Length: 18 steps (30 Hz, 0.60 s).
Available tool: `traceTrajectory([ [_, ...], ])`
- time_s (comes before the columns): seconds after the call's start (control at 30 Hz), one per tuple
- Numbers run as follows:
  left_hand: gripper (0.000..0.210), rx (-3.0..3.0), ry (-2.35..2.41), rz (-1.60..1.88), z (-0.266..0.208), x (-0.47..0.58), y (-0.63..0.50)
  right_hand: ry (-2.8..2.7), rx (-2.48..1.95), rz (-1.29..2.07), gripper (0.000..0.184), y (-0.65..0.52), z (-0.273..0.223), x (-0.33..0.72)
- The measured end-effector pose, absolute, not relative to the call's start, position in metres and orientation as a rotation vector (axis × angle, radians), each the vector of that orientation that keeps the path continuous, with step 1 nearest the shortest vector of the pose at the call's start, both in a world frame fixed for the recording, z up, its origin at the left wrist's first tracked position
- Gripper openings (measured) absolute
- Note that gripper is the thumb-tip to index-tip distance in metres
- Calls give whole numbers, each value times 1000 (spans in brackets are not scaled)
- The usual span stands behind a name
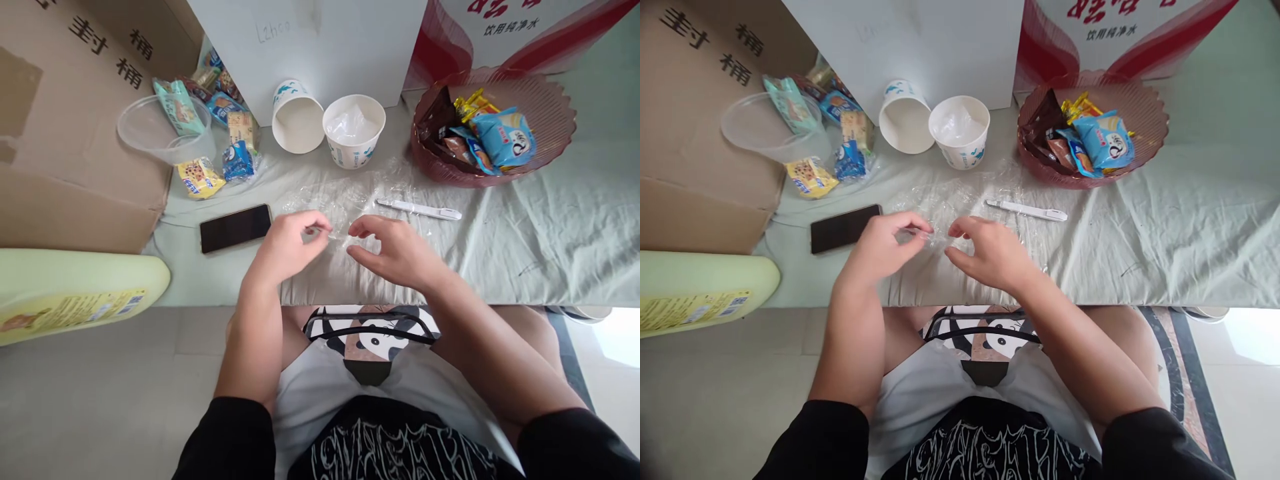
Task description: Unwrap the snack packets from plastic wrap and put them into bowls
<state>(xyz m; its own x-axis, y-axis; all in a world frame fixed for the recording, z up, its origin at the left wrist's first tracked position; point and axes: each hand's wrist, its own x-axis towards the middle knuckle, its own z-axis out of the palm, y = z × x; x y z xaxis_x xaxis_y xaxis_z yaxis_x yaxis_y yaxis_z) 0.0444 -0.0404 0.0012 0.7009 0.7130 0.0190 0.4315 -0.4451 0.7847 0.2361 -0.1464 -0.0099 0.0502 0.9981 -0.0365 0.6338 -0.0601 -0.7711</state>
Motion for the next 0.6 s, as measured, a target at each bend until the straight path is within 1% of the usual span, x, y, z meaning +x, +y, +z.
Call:
traceTrajectory([
  [0.1, 7, 1812, 992, 730, -12, 39, -23, -1678, -1637, 857, 45, -156, 2, 257],
  [0.17, 12, 1610, 1088, 890, -18, 35, -14, -1681, -1605, 850, 55, -162, 10, 273],
  [0.3, 14, 1333, 1268, 1028, -21, 33, -6, -1799, -1550, 760, 77, -167, 5, 288],
  [0.43, 12, 1300, 1359, 1009, -19, 37, -6, -1996, -1565, 677, 81, -162, -25, 280],
  [0.57, 12, 1309, 1383, 993, -20, 39, -3, -2063, -1680, 540, 93, -158, -53, 281],
  [0.6, 12, 1299, 1384, 992, -21, 40, -3, -2052, -1701, 506, 91, -158, -57, 283],
])
